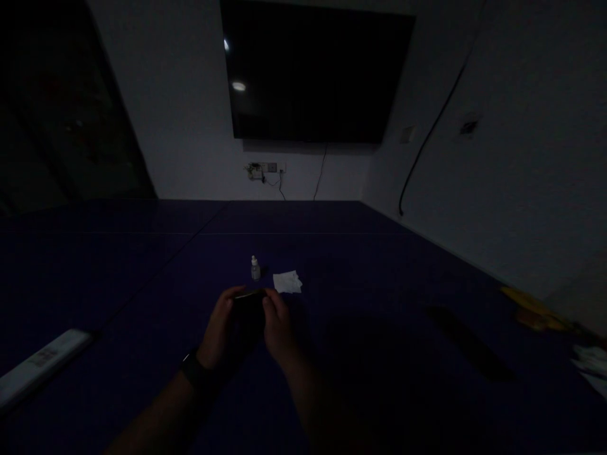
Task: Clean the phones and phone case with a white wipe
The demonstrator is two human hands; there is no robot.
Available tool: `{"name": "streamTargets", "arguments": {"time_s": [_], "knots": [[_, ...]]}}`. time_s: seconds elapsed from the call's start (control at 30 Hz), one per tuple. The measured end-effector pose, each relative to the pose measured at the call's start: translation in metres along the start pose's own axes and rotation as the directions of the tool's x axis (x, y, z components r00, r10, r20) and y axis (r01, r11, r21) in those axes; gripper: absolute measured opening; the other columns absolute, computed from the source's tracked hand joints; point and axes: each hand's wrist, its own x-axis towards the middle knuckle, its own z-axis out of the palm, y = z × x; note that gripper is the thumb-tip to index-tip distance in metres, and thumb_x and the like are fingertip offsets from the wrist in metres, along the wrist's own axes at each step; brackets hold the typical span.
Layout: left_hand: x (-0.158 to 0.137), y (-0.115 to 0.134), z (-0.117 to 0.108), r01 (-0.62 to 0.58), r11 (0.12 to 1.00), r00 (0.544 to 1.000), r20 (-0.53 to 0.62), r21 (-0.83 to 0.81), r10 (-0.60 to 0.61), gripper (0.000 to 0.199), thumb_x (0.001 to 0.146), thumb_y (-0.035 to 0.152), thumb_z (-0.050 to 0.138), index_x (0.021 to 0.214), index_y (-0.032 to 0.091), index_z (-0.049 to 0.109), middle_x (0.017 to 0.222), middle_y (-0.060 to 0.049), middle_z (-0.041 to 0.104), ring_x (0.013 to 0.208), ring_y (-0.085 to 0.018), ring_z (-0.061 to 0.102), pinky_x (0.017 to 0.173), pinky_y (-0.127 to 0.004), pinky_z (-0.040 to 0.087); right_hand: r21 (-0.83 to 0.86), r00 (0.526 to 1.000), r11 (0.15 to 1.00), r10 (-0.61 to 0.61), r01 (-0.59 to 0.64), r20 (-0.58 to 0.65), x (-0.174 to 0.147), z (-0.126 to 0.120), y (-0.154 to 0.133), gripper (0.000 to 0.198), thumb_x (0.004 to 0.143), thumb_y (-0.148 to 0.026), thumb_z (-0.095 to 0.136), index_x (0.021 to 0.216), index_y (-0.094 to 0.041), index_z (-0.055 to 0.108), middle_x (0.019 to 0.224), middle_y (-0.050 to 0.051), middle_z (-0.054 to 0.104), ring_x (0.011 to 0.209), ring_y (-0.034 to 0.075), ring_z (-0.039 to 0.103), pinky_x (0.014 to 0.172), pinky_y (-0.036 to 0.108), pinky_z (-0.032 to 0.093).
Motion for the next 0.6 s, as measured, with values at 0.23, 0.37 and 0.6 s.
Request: {"name": "streamTargets", "arguments": {"time_s": [0.23,0.37,0.6], "knots": [[-0.004,0.024,0.008,-0.151,0.941,0.988,0.037,0.304,0.147,0.014,0.084,0.018,0.072,0.098,0.019,0.076,0.100,-0.008,0.067,0.103,-0.028,0.056,0.096,-0.032,0.038,-0.069,0.999,0.997,-0.045,0.046,0.014,-0.007,-0.004,0.005,0.021,0.087,-0.040,0.057,0.095,-0.028,0.073,0.091,0.002,0.071,0.091,0.025,0.063,0.085,0.036,0.048],[-0.006,0.030,0.014,-0.188,0.885,0.982,0.105,0.426,0.158,0.009,0.083,0.018,0.070,0.091,0.021,0.074,0.095,-0.007,0.065,0.095,-0.028,0.055,0.092,-0.034,0.039,-0.079,0.995,0.994,-0.076,0.081,0.062,-0.012,-0.005,0.003,0.021,0.088,-0.040,0.057,0.094,-0.027,0.073,0.093,0.002,0.072,0.093,0.025,0.063,0.086,0.036,0.048],[-0.012,0.039,0.016,-0.219,0.784,0.973,0.195,0.581,0.127,0.006,0.085,0.022,0.068,0.085,0.025,0.073,0.085,-0.005,0.064,0.083,-0.026,0.055,0.079,-0.030,0.038,-0.154,0.987,0.981,-0.103,0.121,0.123,-0.020,-0.008,-0.001,0.022,0.088,-0.038,0.060,0.101,-0.031,0.075,0.101,0.003,0.073,0.096,0.027,0.064,0.091,0.041,0.047]]}}
